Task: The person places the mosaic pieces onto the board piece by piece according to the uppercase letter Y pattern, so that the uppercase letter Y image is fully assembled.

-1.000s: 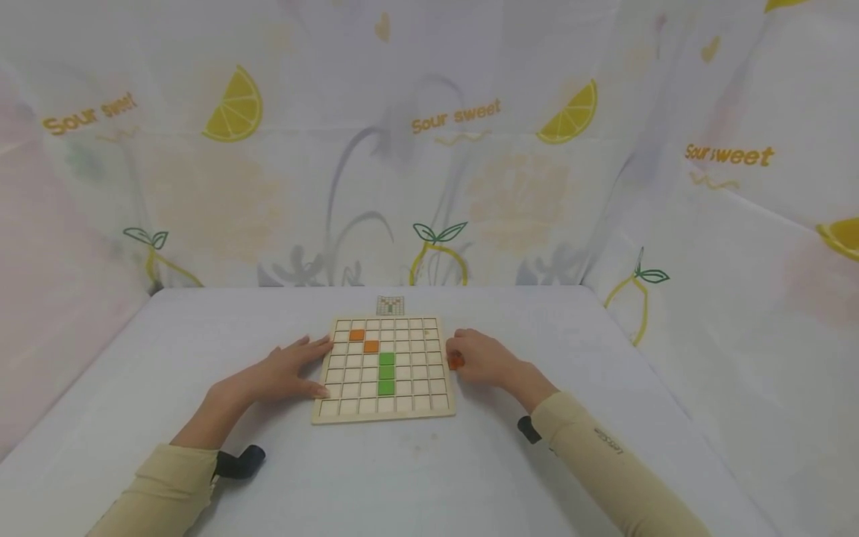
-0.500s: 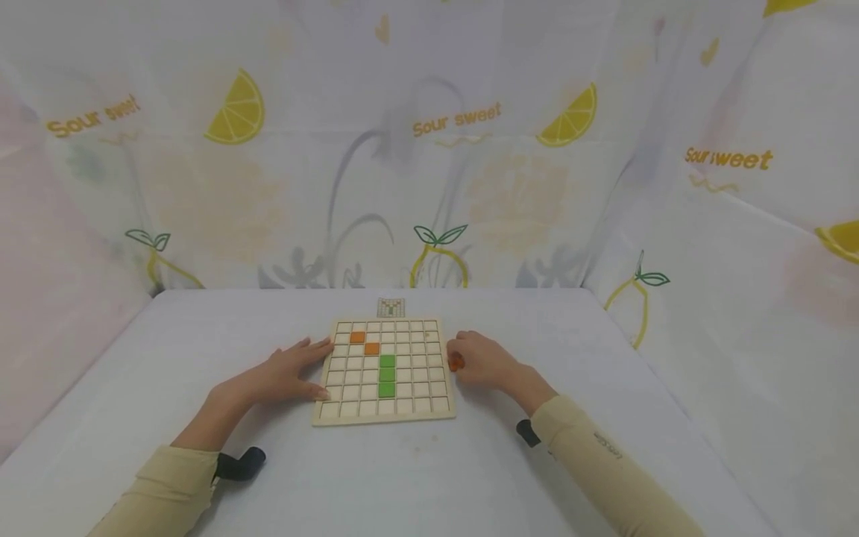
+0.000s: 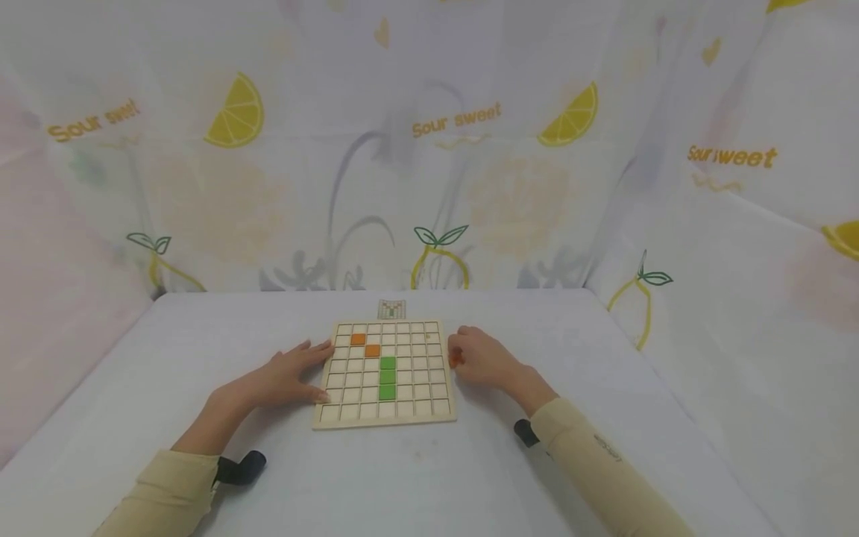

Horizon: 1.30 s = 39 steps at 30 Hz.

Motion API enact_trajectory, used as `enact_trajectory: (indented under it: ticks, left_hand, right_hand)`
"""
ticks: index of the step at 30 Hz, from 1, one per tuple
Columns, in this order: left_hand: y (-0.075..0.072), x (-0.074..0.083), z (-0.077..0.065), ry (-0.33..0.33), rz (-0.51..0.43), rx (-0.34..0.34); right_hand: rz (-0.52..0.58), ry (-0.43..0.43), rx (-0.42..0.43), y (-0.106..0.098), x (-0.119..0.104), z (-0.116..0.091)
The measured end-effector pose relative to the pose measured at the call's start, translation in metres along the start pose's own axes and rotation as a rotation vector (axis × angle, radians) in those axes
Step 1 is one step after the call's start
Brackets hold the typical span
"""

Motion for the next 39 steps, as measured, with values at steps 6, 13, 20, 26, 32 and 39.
enact_trajectory:
  ticks: [6, 13, 20, 26, 32, 39]
  left_hand:
    - [-0.003, 0.004, -0.002, 0.001, 0.005, 0.002]
    - [-0.002, 0.002, -0.002, 0.005, 0.007, 0.003]
    - [0.001, -0.001, 0.001, 0.0, 0.016, 0.002]
    - [0.001, -0.002, 0.002, -0.01, 0.02, 0.004]
    - [0.0, -0.002, 0.002, -0.006, 0.025, 0.006]
    - [0.0, -0.002, 0.001, -0.005, 0.029, 0.004]
  right_hand:
    - [0.008, -0.002, 0.031, -0.003, -0.002, 0.005]
    - [0.042, 0.019, 0.04, -0.002, -0.006, 0.016]
    - [0.071, 0.019, 0.052, 0.001, -0.006, 0.026]
    - [0.101, 0.002, 0.061, 0.004, -0.01, 0.032]
    - [0.095, 0.004, 0.052, 0.006, -0.016, 0.038]
    - [0.099, 0.009, 0.047, 0.01, -0.023, 0.046]
Point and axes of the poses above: each hand's wrist, its own z-axis towards the middle knuckle, its own y-axis out of the palm, x = y × z, the point moved 7 cm from there along z, towards the middle knuckle, and after that the axes turned 4 degrees about -y, right-handed, at the moved point
